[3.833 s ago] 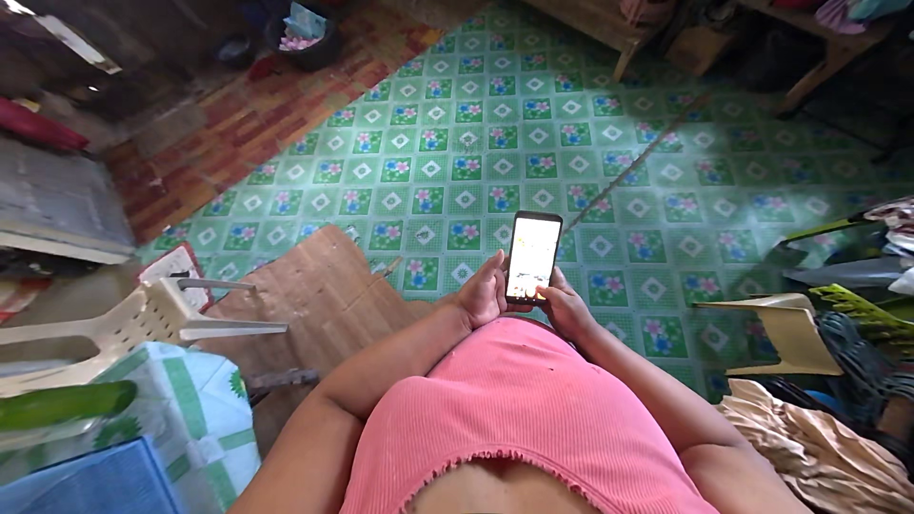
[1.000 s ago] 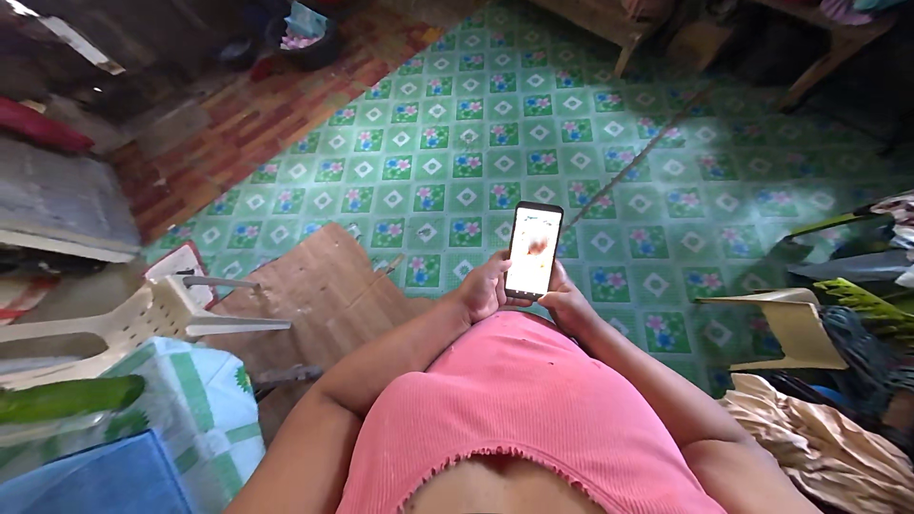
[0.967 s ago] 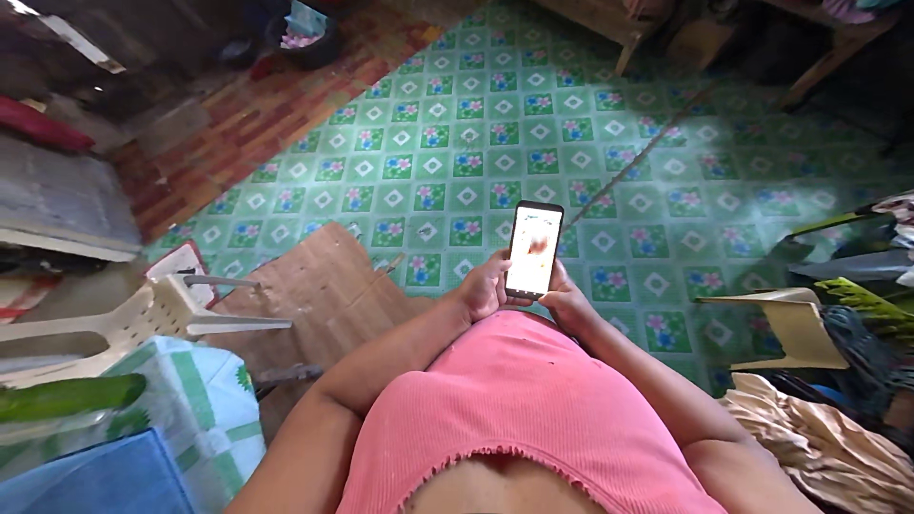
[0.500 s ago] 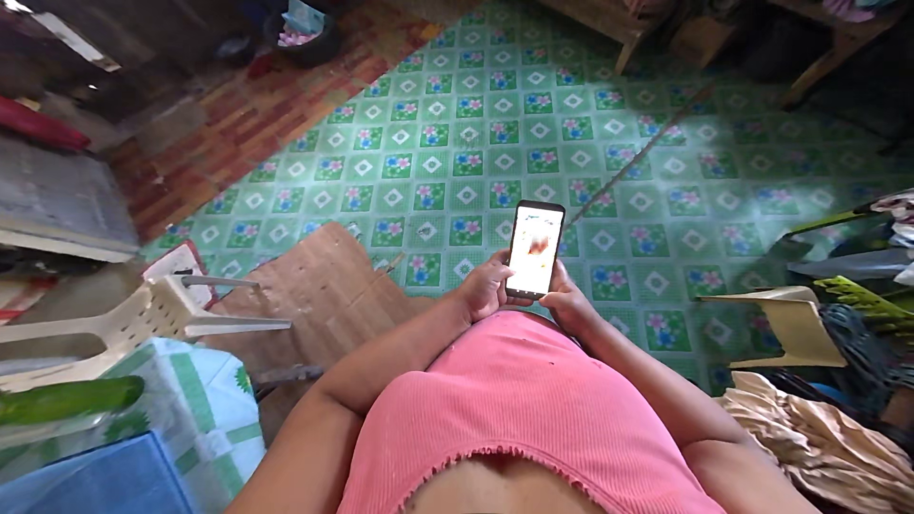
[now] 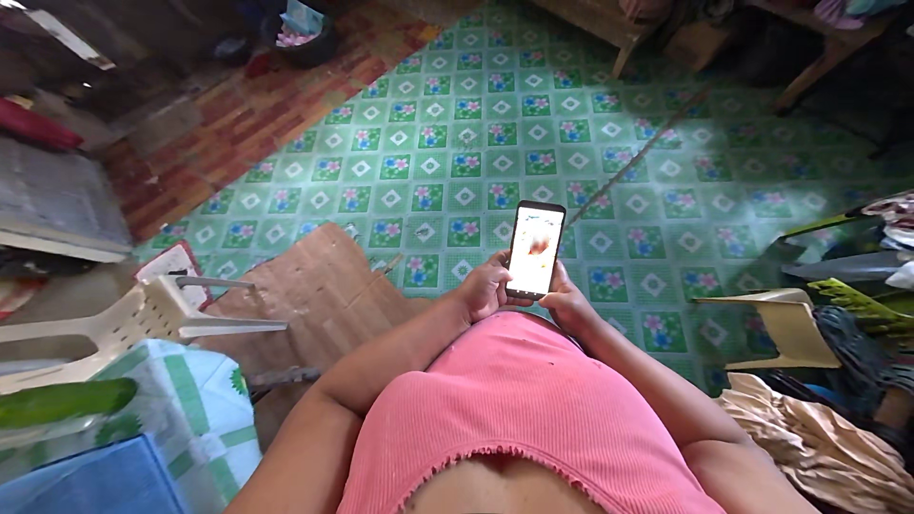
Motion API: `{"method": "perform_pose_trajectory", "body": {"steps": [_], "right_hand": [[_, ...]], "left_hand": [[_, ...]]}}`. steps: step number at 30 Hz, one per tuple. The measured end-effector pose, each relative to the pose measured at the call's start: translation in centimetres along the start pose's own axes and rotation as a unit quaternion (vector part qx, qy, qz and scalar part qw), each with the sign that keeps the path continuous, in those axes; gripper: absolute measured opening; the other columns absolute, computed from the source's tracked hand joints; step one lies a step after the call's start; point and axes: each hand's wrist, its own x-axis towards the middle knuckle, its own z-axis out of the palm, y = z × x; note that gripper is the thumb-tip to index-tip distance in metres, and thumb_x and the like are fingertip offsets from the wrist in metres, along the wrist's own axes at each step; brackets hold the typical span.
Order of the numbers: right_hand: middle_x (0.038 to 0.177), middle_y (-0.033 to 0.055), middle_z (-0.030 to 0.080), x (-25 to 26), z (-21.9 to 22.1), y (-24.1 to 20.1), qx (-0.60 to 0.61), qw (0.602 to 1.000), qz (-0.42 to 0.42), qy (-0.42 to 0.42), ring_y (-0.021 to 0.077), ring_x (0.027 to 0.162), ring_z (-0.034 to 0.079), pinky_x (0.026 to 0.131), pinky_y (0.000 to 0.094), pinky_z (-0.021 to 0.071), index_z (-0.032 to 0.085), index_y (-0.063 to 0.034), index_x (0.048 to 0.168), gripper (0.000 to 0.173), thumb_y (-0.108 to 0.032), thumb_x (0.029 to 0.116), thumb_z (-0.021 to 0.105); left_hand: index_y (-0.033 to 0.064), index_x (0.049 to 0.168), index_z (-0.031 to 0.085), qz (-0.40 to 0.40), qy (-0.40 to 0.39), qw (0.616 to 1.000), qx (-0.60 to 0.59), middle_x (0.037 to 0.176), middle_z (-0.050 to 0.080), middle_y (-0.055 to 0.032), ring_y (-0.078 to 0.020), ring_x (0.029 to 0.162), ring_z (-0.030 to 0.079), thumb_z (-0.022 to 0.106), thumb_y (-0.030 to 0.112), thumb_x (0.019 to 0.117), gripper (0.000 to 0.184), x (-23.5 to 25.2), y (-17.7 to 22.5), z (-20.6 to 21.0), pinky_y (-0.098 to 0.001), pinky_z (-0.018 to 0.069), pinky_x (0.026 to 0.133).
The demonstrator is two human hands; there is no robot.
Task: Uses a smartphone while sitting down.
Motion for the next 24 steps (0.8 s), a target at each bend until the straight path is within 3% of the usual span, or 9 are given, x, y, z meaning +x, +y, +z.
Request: {"method": "perform_pose_trajectory", "body": {"steps": [13,20,24], "right_hand": [[0.132,0.0123,0.06,-0.12,0.3,-0.5,0.007,1.0,0.012,-0.003,0.021,0.114,0.067,0.095,0.0409,0.0584,0.015,-0.0114,0.153,0.095,0.012,0.0686,0.052],[0.132,0.0145,0.06,0.13,0.26,-0.5,0.022,1.0,0.005,-0.02,0.0263,0.114,0.068,0.095,0.0464,0.0597,0.014,-0.0109,0.152,0.095,0.015,0.0688,0.051],[0.132,0.0137,0.06,0.29,0.51,-0.81,0.002,1.0,0.01,-0.008,0.0241,0.114,0.068,0.095,0.0446,0.0599,0.015,-0.0098,0.152,0.095,0.012,0.0686,0.055]], "left_hand": [[0.016,0.146,0.035,-0.005,0.007,1.0,0.005,0.126,0.062,-0.0202,-0.0337,0.103,0.069,0.03,0.007,0.1022,0.045,0.01,0.07,0.05,-0.0495,0.0593,0.084],[0.0149,0.143,0.038,-0.009,0.022,1.0,0.011,0.124,0.063,-0.0205,-0.0344,0.103,0.069,0.029,0.011,0.1071,0.038,0.16,0.28,0.31,-0.049,0.0597,0.082],[0.0137,0.145,0.037,-0.009,0.029,0.999,0.018,0.124,0.063,-0.0201,-0.0339,0.102,0.069,0.029,0.012,0.1085,0.037,0.19,0.5,0.44,-0.0493,0.0601,0.082]]}}
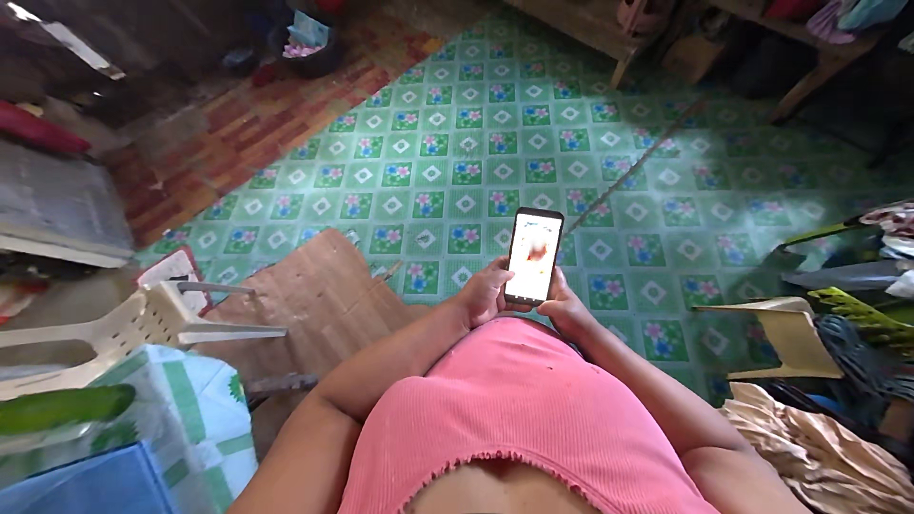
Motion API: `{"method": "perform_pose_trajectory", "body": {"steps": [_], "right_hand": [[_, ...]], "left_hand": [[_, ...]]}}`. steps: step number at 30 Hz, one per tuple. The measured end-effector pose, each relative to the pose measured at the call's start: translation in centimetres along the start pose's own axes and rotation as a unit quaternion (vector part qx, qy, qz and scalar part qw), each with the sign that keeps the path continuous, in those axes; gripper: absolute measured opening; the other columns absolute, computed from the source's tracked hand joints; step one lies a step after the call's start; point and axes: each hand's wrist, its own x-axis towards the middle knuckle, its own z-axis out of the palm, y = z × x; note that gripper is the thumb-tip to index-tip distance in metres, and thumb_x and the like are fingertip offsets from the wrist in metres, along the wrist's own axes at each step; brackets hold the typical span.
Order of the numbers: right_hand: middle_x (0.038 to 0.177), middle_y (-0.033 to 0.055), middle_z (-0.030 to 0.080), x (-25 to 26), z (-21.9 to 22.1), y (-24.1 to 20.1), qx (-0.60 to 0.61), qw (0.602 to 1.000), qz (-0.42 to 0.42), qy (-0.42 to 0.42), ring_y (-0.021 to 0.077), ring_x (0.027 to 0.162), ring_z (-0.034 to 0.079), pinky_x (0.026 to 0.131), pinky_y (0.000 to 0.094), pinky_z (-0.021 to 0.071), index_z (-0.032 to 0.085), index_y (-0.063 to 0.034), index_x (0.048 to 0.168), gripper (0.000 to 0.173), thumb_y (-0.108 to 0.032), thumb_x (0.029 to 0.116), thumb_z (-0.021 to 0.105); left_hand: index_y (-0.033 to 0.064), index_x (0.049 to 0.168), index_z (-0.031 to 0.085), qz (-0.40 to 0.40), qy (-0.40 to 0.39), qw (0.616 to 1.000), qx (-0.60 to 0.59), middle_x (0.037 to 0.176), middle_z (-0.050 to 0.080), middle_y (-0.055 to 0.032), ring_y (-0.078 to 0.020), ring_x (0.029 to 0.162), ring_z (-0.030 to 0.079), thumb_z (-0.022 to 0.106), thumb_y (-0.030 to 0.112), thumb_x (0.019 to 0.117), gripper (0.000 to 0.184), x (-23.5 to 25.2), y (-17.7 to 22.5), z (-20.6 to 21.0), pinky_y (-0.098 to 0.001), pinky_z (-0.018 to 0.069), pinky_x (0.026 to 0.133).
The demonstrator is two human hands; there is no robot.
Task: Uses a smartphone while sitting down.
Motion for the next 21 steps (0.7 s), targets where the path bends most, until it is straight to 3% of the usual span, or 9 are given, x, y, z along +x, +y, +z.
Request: {"method": "perform_pose_trajectory", "body": {"steps": [10,16,21], "right_hand": [[0.131,0.0092,0.062,-0.06,0.52,-0.65,-0.09,0.996,0.017,0.009,0.0158,0.114,0.067,0.095,0.0365,0.0587,0.02,-0.0091,0.15,0.094,0.013,0.0665,0.056],[0.136,0.0109,0.059,-0.05,0.39,-0.7,-0.107,0.994,0.019,0.0,0.0171,0.117,0.066,0.097,0.0378,0.0585,0.015,-0.0091,0.153,0.097,0.014,0.0677,0.055],[0.131,0.0102,0.062,-0.02,0.34,-0.81,-0.095,0.995,0.02,0.011,0.0166,0.114,0.067,0.095,0.0373,0.0588,0.018,-0.0084,0.151,0.096,0.013,0.0666,0.057]], "left_hand": [[0.0163,0.145,0.038,-0.001,0.004,1.0,0.004,0.125,0.063,-0.02,-0.0339,0.102,0.069,0.034,0.012,0.1061,0.039,0.2,-0.02,-0.39,-0.0479,0.0604,0.081],[0.0171,0.143,0.041,-0.014,0.018,1.0,0.007,0.123,0.064,-0.0186,-0.0332,0.102,0.07,0.04,0.019,0.1104,0.033,0.43,0.11,0.04,-0.0476,0.0611,0.08],[0.0142,0.139,0.04,-0.002,-0.001,1.0,-0.009,0.123,0.063,-0.0196,-0.0341,0.101,0.07,0.045,-0.003,0.0988,0.044,0.41,-0.08,-0.14,-0.0486,0.0609,0.082]]}}
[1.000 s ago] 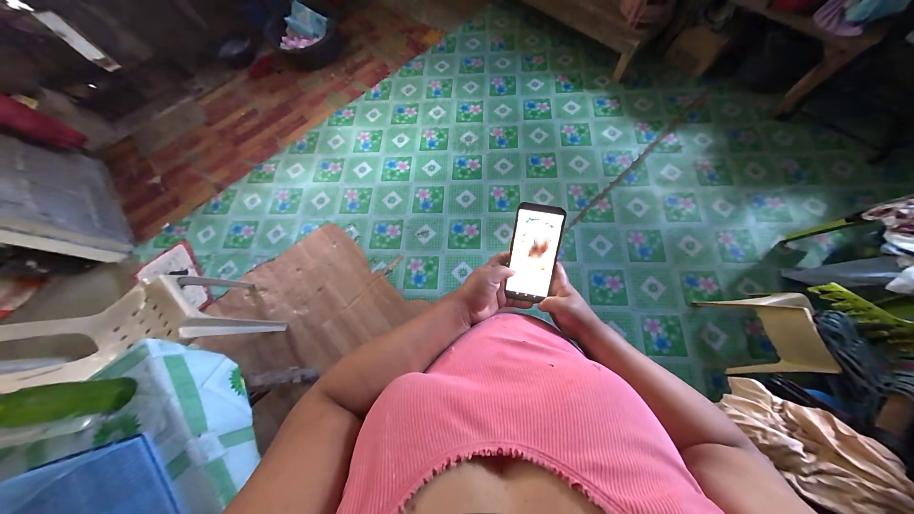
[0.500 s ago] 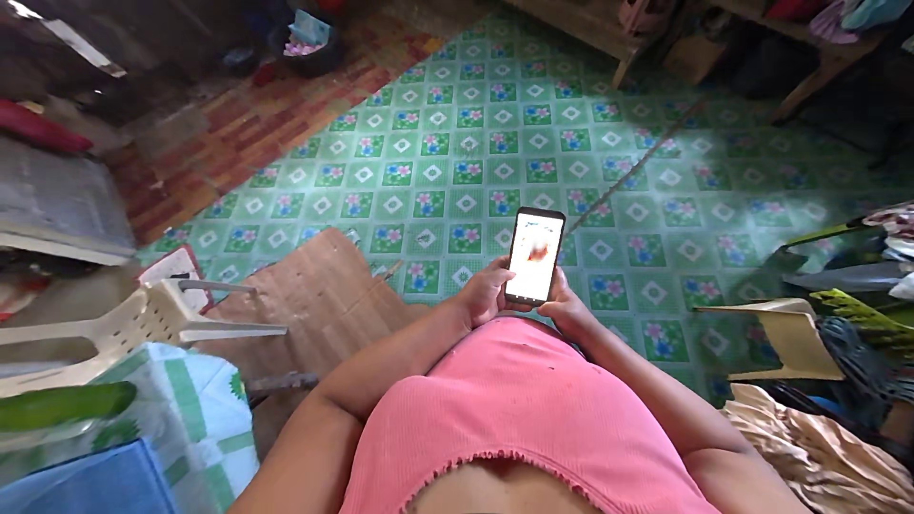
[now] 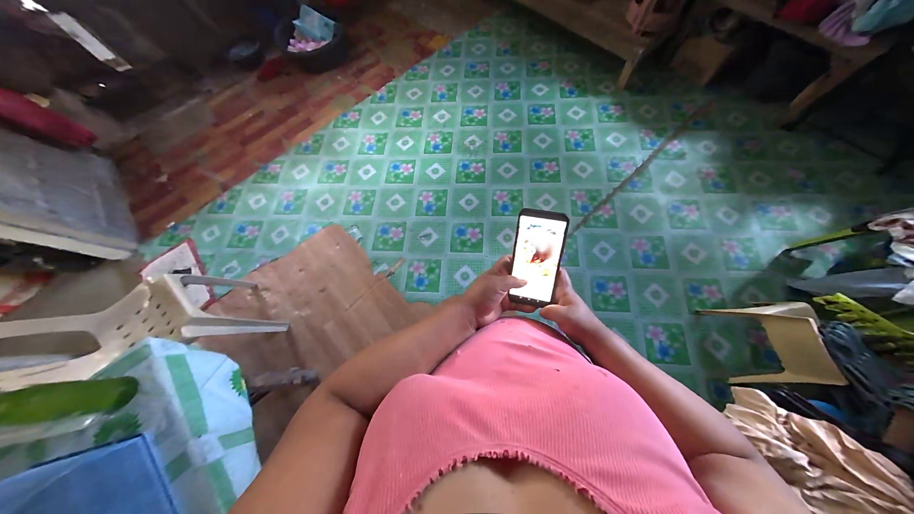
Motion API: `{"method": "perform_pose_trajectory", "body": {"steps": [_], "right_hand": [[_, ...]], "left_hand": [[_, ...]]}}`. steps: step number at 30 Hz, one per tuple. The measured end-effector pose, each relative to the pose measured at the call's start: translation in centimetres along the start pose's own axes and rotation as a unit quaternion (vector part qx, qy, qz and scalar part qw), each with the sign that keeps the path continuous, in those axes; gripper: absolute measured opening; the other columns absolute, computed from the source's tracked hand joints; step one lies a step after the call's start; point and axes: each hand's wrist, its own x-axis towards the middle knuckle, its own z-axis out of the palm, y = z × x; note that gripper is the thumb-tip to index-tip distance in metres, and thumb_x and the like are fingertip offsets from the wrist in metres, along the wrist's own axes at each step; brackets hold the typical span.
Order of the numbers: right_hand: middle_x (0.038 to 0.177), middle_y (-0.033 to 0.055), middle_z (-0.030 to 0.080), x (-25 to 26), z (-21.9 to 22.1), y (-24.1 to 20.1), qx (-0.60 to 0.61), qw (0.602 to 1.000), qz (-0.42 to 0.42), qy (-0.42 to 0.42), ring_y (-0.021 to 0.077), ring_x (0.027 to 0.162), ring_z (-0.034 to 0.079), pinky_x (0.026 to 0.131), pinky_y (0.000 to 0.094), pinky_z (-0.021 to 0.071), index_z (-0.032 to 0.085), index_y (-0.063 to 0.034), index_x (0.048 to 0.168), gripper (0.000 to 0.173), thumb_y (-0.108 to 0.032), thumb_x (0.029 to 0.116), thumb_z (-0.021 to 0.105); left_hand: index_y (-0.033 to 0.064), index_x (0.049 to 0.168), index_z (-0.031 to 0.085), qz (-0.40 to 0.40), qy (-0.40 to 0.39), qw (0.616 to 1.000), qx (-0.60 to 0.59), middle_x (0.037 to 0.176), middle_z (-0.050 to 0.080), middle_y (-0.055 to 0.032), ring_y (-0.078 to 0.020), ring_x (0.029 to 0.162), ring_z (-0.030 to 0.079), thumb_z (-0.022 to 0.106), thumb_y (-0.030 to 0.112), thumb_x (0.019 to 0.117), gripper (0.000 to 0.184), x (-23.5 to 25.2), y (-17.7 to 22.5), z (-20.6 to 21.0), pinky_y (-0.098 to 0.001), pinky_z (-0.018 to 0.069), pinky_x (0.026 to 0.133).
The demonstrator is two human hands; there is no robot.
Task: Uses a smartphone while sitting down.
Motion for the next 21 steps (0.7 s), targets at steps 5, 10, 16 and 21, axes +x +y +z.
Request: {"method": "perform_pose_trajectory", "body": {"steps": [5,10,16,21], "right_hand": [[0.131,0.0107,0.062,0.03,-0.15,0.0,0.008,1.0,0.001,0.007,0.0168,0.115,0.066,0.097,0.0373,0.0579,0.018,-0.0091,0.153,0.097,0.015,0.0666,0.055],[0.13,0.0106,0.062,0.09,-0.22,0.16,0.01,1.0,0.0,0.012,0.0175,0.113,0.067,0.095,0.0381,0.0584,0.021,-0.0096,0.15,0.094,0.015,0.066,0.055],[0.128,0.0109,0.063,0.19,-0.32,0.29,0.012,1.0,0.0,0.004,0.0186,0.112,0.068,0.094,0.0393,0.0592,0.023,-0.0095,0.148,0.091,0.015,0.0661,0.054],[0.129,0.0094,0.063,0.1,-0.27,0.56,0.024,1.0,-0.009,-0.003,0.0181,0.112,0.068,0.095,0.039,0.0593,0.022,-0.0109,0.149,0.092,0.016,0.0666,0.053]], "left_hand": [[0.0147,0.139,0.037,0.001,-0.013,1.0,0.0,0.128,0.06,-0.0192,-0.0349,0.104,0.069,0.041,-0.017,0.0863,0.062,0.1,-0.05,0.01,-0.0505,0.0605,0.083],[0.0152,0.139,0.035,-0.004,-0.013,1.0,0.007,0.128,0.06,-0.0187,-0.0348,0.105,0.068,0.039,-0.016,0.0868,0.061,0.22,0.0,-0.03,-0.0512,0.0602,0.083],[0.0156,0.138,0.038,-0.003,-0.009,1.0,0.002,0.126,0.061,-0.0189,-0.0341,0.103,0.069,0.041,-0.008,0.095,0.049,0.21,-0.04,-0.07,-0.0497,0.0601,0.083],[0.0157,0.14,0.039,-0.004,-0.009,1.0,0.007,0.124,0.062,-0.0201,-0.0342,0.102,0.07,0.04,0.006,0.1035,0.038,0.06,0.04,-0.02,-0.0481,0.0607,0.082]]}}
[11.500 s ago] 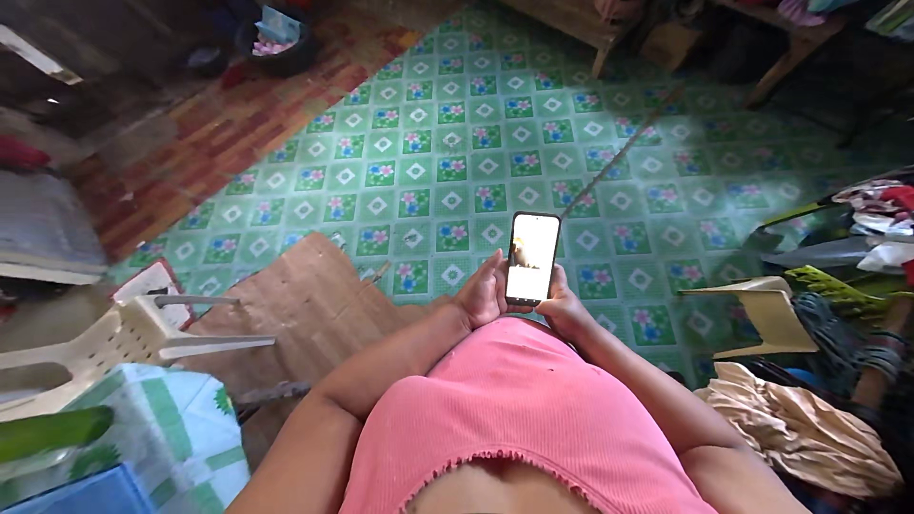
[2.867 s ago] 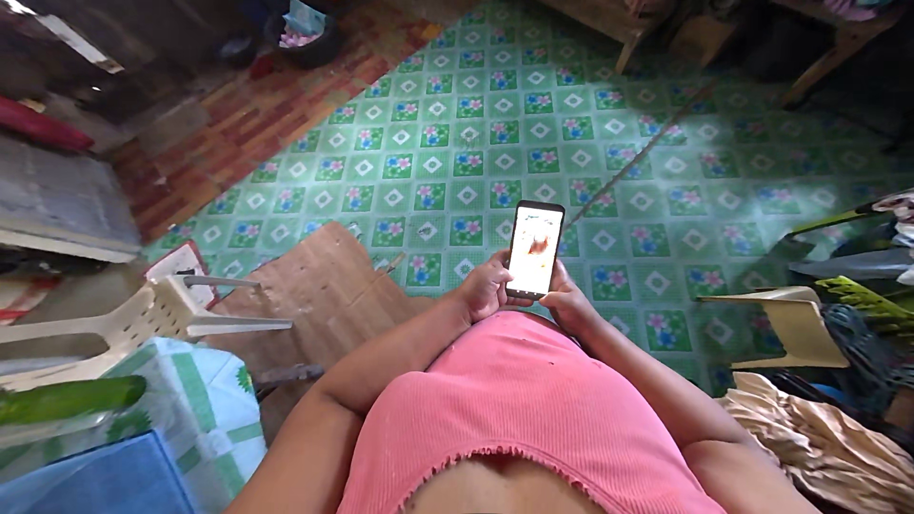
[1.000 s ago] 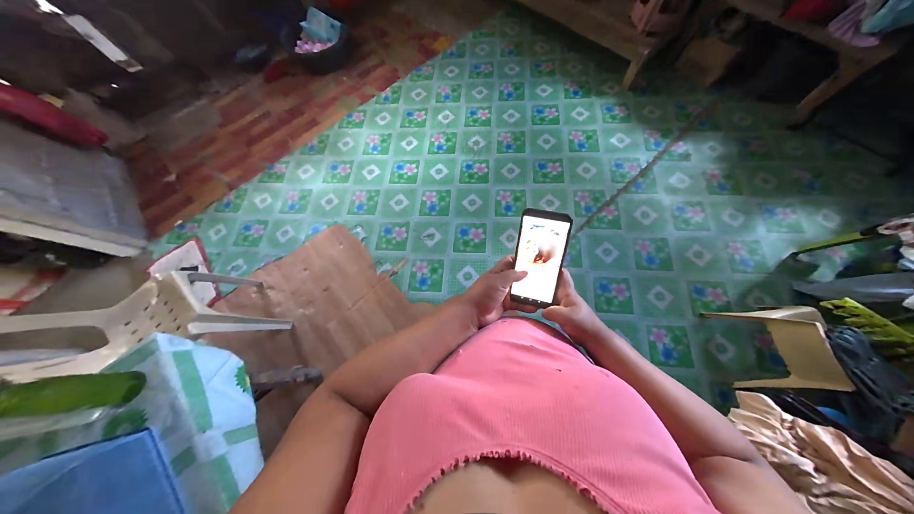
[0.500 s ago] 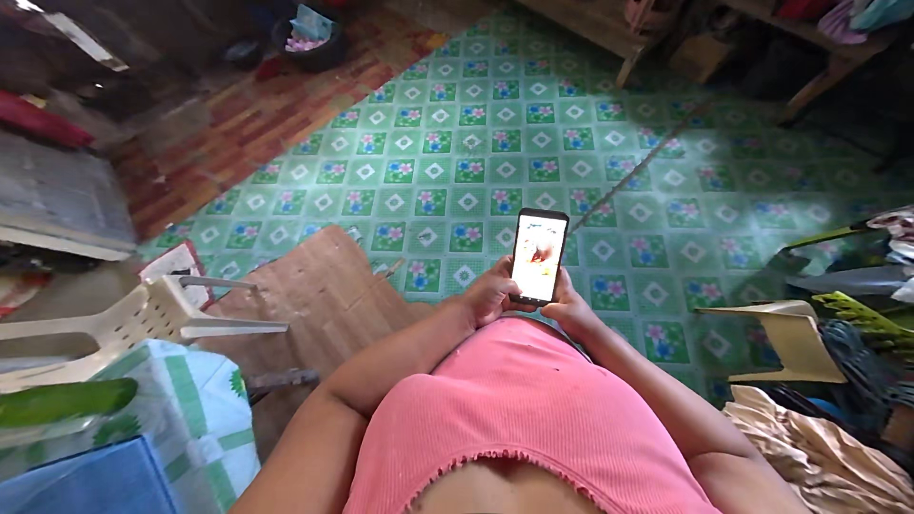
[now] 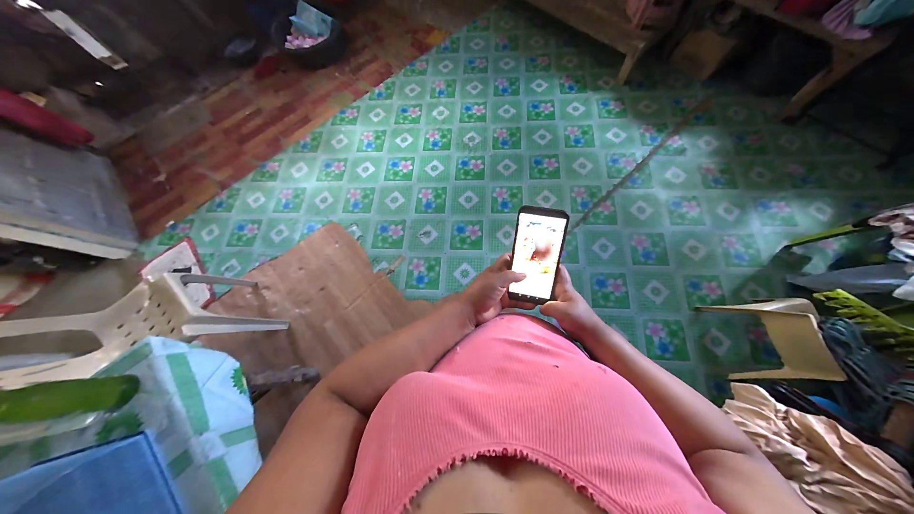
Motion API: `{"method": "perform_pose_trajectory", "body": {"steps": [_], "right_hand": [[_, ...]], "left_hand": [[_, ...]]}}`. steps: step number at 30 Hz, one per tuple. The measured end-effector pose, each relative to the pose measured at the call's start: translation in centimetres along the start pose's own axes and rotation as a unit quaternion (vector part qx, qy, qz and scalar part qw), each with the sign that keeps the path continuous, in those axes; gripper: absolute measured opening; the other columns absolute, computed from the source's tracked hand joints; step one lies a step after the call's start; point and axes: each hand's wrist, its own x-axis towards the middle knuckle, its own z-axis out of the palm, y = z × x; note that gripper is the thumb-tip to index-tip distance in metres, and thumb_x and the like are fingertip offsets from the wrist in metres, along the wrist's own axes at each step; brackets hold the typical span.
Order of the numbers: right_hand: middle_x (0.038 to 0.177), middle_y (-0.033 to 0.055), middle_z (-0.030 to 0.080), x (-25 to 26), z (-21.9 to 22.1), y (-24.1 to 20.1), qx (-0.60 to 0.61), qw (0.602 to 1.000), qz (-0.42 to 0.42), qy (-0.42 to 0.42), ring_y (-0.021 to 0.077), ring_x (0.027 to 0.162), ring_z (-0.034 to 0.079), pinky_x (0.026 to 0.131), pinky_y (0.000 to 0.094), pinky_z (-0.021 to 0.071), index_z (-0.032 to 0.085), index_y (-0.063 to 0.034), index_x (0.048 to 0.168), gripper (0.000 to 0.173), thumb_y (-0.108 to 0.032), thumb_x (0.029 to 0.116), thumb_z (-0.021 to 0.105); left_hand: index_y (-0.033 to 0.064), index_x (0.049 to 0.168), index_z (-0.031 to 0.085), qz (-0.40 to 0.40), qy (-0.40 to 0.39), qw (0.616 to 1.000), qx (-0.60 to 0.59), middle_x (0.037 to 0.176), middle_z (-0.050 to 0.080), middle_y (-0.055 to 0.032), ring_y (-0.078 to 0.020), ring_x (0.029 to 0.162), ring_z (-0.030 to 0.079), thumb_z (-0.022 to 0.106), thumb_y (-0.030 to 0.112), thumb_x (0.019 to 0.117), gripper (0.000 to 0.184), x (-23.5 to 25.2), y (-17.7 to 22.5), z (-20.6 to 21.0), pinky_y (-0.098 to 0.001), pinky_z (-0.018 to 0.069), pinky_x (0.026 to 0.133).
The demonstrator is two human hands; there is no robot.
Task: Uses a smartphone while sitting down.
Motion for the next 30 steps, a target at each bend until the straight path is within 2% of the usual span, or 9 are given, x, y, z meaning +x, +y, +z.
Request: {"method": "perform_pose_trajectory", "body": {"steps": [4,8,13,17,22,25,30], "right_hand": [[0.13,0.01,0.063,-0.01,-0.02,-0.01,-0.008,1.0,0.004,0.01,0.0186,0.113,0.068,0.094,0.0393,0.0595,0.023,-0.0113,0.149,0.093,0.017,0.0656,0.054],[0.131,0.0096,0.062,-0.12,0.1,-0.1,-0.012,1.0,0.005,0.015,0.017,0.114,0.067,0.095,0.0379,0.0586,0.023,-0.0107,0.148,0.093,0.017,0.0652,0.054],[0.132,0.0098,0.061,-0.18,0.24,-0.09,0.018,1.0,0.004,0.012,0.0169,0.114,0.067,0.096,0.0374,0.0586,0.018,-0.0091,0.15,0.096,0.015,0.0652,0.056],[0.133,0.0142,0.061,-0.03,0.16,-0.03,0.045,0.999,-0.004,0.005,0.0231,0.114,0.068,0.094,0.043,0.0605,0.015,-0.0072,0.151,0.097,0.016,0.0651,0.055],[0.134,0.0128,0.059,0.11,0.28,-0.16,0.045,0.999,-0.006,-0.005,0.0202,0.113,0.068,0.093,0.0402,0.0608,0.011,-0.0063,0.15,0.098,0.014,0.0647,0.055],[0.136,0.0134,0.058,0.16,0.07,0.21,0.045,0.999,-0.014,-0.017,0.0209,0.117,0.067,0.097,0.0406,0.059,0.008,-0.0064,0.152,0.101,0.015,0.0652,0.055],[0.136,0.0124,0.058,0.02,0.18,0.28,0.047,0.999,-0.016,-0.019,0.0197,0.117,0.067,0.097,0.0401,0.0589,0.01,-0.0069,0.15,0.099,0.016,0.0647,0.055]], "left_hand": [[0.0159,0.141,0.04,-0.005,0.01,1.0,-0.002,0.124,0.063,-0.0202,-0.0344,0.101,0.07,0.04,0.009,0.1069,0.035,-0.14,0.12,0.25,-0.0481,0.0609,0.082],[0.0161,0.14,0.038,0.006,-0.02,1.0,0.003,0.124,0.063,-0.02,-0.0331,0.101,0.07,0.042,0.012,0.1047,0.036,-0.14,-0.08,-0.13,-0.0468,0.0604,0.083],[0.0156,0.146,0.035,0.009,-0.054,0.998,-0.01,0.13,0.061,-0.0201,-0.0348,0.109,0.068,0.028,0.033,0.1088,0.042,-0.1,-0.16,-0.71,-0.0495,0.0594,0.085],[0.0141,0.154,0.027,0.025,-0.063,0.998,0.011,0.131,0.061,-0.0199,-0.0333,0.109,0.068,0.025,0.042,0.1091,0.053,-0.22,-0.18,-0.65,-0.049,0.0596,0.087],[0.0087,0.153,0.029,0.025,-0.078,0.996,0.017,0.133,0.06,-0.0199,-0.0318,0.111,0.068,0.023,0.047,0.1087,0.059,-0.48,-0.05,-0.61,-0.047,0.0599,0.089],[0.009,0.152,0.03,0.023,-0.086,0.996,0.011,0.134,0.06,-0.0199,-0.0319,0.112,0.067,0.024,0.049,0.1081,0.06,-0.54,-0.08,-0.69,-0.0477,0.0593,0.09],[0.0093,0.152,0.029,0.022,-0.085,0.996,0.013,0.133,0.06,-0.0196,-0.0314,0.111,0.068,0.026,0.048,0.1083,0.059,-0.57,-0.2,-0.74,-0.0468,0.0595,0.089]]}}
